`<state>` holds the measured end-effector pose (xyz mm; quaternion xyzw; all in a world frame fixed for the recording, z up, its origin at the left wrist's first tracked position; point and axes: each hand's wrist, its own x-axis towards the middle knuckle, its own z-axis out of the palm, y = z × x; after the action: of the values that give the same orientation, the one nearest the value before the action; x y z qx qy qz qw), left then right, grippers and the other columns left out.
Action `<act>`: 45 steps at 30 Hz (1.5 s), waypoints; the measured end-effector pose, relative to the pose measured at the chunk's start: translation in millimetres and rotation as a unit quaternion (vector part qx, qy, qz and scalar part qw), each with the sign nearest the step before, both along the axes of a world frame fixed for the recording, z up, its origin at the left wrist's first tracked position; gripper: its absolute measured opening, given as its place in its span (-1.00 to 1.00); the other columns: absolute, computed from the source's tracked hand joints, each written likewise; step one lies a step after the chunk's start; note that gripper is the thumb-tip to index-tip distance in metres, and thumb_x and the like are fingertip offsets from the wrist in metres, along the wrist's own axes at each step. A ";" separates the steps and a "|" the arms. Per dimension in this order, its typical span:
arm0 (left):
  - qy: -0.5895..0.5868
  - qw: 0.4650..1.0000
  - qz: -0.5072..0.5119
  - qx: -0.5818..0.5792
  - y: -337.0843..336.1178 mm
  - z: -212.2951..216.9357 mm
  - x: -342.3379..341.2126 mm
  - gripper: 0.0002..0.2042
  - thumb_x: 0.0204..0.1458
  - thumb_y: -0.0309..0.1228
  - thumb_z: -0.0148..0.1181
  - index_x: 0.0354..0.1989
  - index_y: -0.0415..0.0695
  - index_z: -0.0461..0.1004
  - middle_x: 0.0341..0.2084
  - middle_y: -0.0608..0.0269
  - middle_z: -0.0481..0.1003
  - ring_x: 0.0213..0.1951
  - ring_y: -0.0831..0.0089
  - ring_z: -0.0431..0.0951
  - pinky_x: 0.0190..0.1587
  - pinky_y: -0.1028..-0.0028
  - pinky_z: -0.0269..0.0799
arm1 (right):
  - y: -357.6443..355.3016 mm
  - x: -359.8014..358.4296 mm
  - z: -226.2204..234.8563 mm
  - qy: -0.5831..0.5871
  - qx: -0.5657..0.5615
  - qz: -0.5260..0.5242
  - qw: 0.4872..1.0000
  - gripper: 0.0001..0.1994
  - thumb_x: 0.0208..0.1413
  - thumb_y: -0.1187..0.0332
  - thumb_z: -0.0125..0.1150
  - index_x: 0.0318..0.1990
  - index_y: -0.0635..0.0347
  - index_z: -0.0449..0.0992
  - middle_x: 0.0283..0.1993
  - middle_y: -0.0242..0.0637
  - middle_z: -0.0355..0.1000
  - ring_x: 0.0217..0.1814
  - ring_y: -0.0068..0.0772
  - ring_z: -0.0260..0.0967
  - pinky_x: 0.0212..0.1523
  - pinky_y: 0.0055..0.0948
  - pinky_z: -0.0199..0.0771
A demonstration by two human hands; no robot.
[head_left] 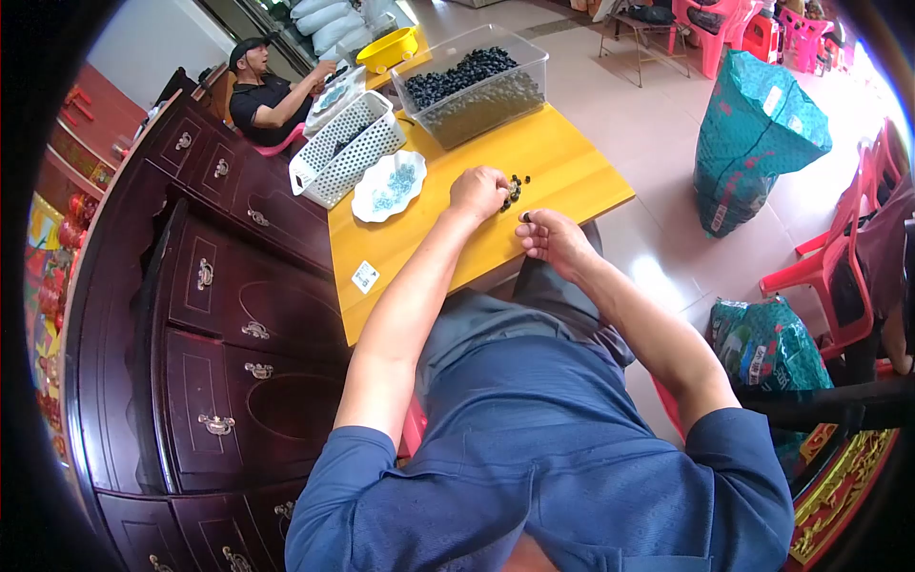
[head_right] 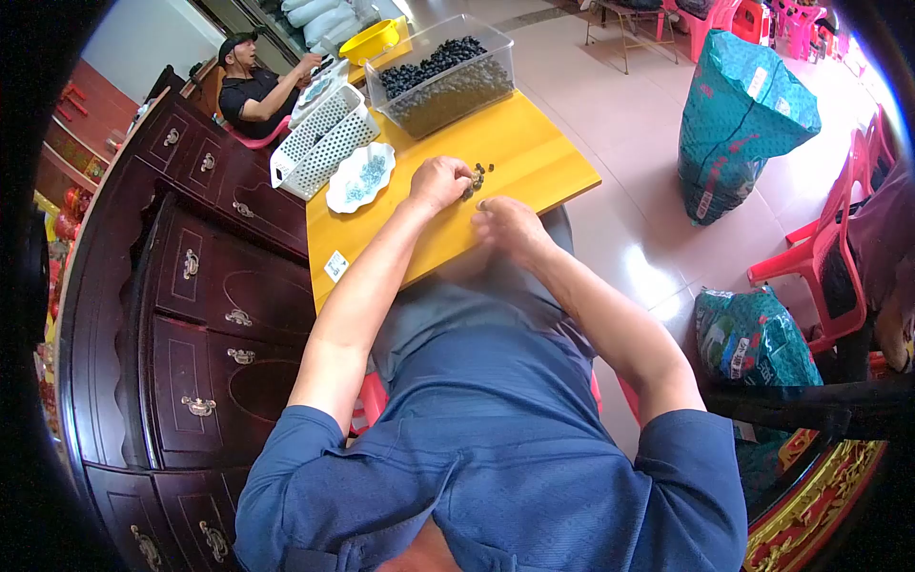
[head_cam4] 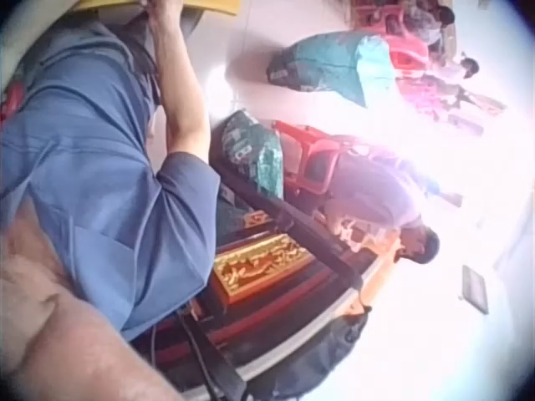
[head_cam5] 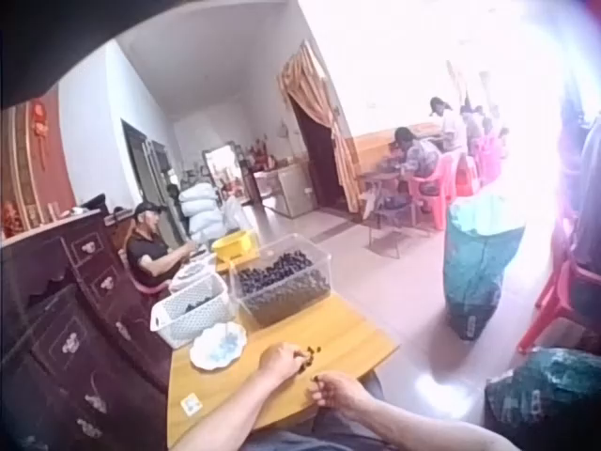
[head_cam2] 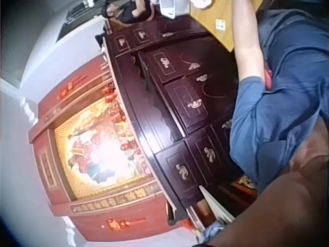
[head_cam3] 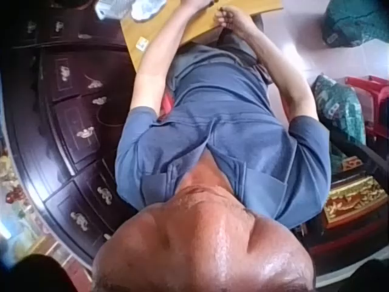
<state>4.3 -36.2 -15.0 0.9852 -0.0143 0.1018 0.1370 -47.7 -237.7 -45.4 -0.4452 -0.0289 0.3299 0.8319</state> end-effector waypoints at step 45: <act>-0.193 0.934 -0.094 -0.285 -31.7 42.1 -155.4 -0.95 0.05 -0.62 0.28 -0.32 -0.26 0.59 -0.43 0.26 0.63 -0.36 0.54 0.61 -0.20 0.51 0.51 | 9.5 -18.7 4.0 -0.244 0.048 0.065 0.966 -0.77 0.29 0.41 0.23 0.05 0.24 0.51 -0.15 -0.44 0.51 -0.18 -0.65 0.42 -0.11 -0.58 0.46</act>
<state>-151.0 -67.8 27.1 0.8602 -0.1037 0.2767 0.4157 -66.4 -228.2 -41.4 -0.4686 -0.2759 0.2628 0.7970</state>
